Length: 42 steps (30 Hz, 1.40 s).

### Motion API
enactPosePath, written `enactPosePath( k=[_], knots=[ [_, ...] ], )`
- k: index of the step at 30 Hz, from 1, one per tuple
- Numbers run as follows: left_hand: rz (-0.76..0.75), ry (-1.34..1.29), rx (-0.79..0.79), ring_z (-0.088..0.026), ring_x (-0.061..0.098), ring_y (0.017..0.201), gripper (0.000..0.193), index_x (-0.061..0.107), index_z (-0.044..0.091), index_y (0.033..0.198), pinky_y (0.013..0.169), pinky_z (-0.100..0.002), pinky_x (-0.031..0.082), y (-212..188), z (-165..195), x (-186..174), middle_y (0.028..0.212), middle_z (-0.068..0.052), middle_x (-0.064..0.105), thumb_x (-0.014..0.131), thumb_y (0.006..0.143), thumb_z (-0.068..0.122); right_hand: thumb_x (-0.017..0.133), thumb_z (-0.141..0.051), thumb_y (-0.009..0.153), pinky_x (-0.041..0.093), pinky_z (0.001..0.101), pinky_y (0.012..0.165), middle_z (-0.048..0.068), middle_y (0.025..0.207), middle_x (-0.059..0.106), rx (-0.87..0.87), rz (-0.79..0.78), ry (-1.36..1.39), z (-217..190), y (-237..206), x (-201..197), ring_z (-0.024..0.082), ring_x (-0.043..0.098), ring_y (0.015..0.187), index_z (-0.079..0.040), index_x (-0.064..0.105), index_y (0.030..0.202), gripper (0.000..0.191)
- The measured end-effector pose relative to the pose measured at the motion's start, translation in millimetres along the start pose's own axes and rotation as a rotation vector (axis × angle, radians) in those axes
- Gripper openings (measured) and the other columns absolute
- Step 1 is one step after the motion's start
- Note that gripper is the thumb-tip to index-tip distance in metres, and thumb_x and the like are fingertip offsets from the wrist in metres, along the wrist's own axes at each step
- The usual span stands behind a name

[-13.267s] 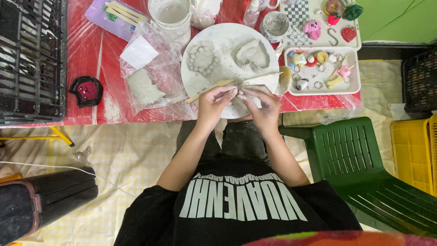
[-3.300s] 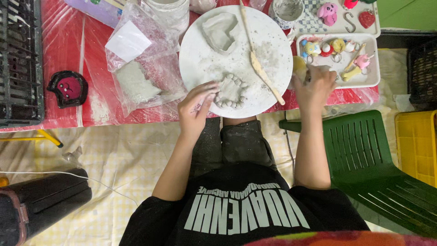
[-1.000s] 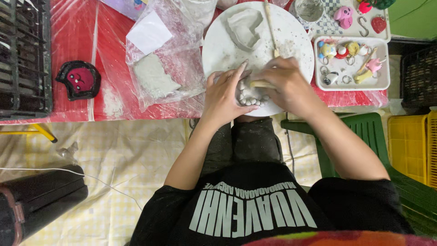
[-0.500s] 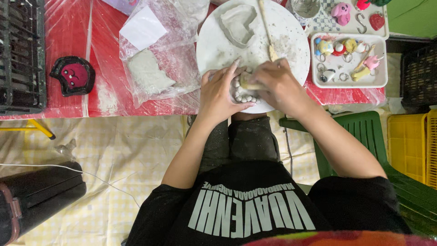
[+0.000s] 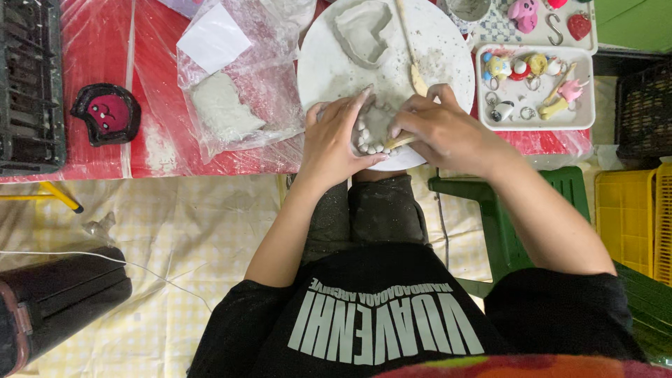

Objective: The person shapes clay at a work table, rolling small clay pieces into balls between their palms and fingers and arranging them in a ring on a plate. They press and smooth a heart-shaped clay form with a sponge, use a wooden stick tool on the clay, and wipe their clay-covered hands on a cloth.

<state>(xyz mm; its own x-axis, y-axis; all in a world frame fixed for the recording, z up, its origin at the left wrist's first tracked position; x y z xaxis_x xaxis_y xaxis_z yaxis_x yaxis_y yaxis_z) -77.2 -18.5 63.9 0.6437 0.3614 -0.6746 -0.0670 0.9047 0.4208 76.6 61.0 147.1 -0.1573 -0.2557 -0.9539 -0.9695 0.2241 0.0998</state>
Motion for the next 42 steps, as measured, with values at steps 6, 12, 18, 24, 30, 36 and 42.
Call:
enactPosePath(
  k=[6, 12, 18, 24, 30, 36, 42],
  knots=[
    [0.041, 0.070, -0.016, -0.032, 0.049, 0.133, 0.132, 0.032, 0.009, 0.153, 0.117, -0.060, 0.020, 5, 16, 7, 0.138, -0.017, 0.058, 0.095, 0.052, 0.065, 0.084, -0.007, 0.080, 0.036, 0.0399, 0.100, 0.006, 0.107, 0.072, 0.044, 0.146, 0.081, 7, -7, -3, 0.023, 0.065, 0.113, -0.011, 0.066, 0.106, 0.032],
    [0.062, 0.091, 0.019, -0.026, 0.048, 0.139, 0.125, 0.031, 0.012, 0.158, 0.123, -0.056, 0.021, 1, 16, 6, 0.143, -0.011, 0.060, 0.095, 0.061, 0.056, 0.082, -0.008, 0.079, 0.036, 0.0387, 0.102, 0.001, 0.113, 0.075, 0.009, 0.182, 0.167, -7, -44, 2, 0.019, 0.066, 0.119, -0.014, 0.069, 0.103, 0.028],
    [0.019, 0.074, -0.038, -0.025, 0.048, 0.140, 0.123, 0.034, 0.012, 0.157, 0.123, -0.055, 0.020, -1, 15, 7, 0.141, -0.008, 0.061, 0.096, 0.058, 0.050, 0.080, -0.002, 0.086, 0.036, 0.0387, 0.109, -0.004, 0.119, 0.074, -0.073, 0.300, 0.150, 4, -54, 23, 0.016, 0.066, 0.124, -0.016, 0.070, 0.104, 0.025],
    [0.026, 0.064, -0.030, -0.027, 0.048, 0.138, 0.124, 0.035, 0.010, 0.155, 0.122, -0.056, 0.019, 1, 16, 4, 0.141, -0.010, 0.059, 0.095, 0.057, 0.057, 0.078, 0.001, 0.080, 0.036, 0.0393, 0.106, 0.000, 0.122, 0.074, -0.023, 0.287, 0.053, 8, -59, 25, 0.020, 0.065, 0.126, -0.013, 0.069, 0.105, 0.030],
    [0.038, 0.046, -0.015, -0.026, 0.049, 0.138, 0.122, 0.036, 0.011, 0.157, 0.122, -0.055, 0.021, 0, 16, 2, 0.140, -0.008, 0.061, 0.096, 0.061, 0.057, 0.075, 0.002, 0.083, 0.038, 0.0396, 0.106, 0.000, 0.125, 0.073, -0.016, 0.285, 0.069, 12, -55, 23, 0.020, 0.063, 0.131, -0.013, 0.069, 0.112, 0.034],
    [0.057, 0.059, 0.008, -0.026, 0.049, 0.137, 0.121, 0.036, 0.010, 0.156, 0.122, -0.056, 0.021, 0, 15, 3, 0.139, -0.009, 0.061, 0.095, 0.062, 0.058, 0.078, -0.003, 0.084, 0.037, 0.0427, 0.110, -0.004, 0.125, 0.072, -0.032, 0.266, 0.109, 18, -56, 26, 0.019, 0.063, 0.129, -0.016, 0.068, 0.110, 0.030],
    [0.056, 0.076, 0.011, -0.026, 0.050, 0.136, 0.120, 0.037, 0.010, 0.155, 0.122, -0.056, 0.022, 0, 13, 5, 0.139, -0.009, 0.062, 0.094, 0.061, 0.059, 0.076, 0.001, 0.084, 0.038, 0.0411, 0.115, -0.002, 0.122, 0.072, -0.033, 0.179, -0.055, 9, -40, 25, 0.025, 0.061, 0.128, -0.016, 0.068, 0.110, 0.031]
  ],
)
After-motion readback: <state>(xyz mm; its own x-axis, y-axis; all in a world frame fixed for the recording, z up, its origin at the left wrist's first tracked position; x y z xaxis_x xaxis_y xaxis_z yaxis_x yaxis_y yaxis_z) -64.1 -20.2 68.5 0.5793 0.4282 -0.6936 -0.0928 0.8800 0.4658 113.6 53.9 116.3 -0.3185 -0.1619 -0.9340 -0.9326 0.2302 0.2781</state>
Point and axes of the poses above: each hand's wrist, its own y-axis towards the middle knuckle, its own x-axis out of the palm, z = x × y, the point moved 5 cm from there along y, towards the middle knuckle
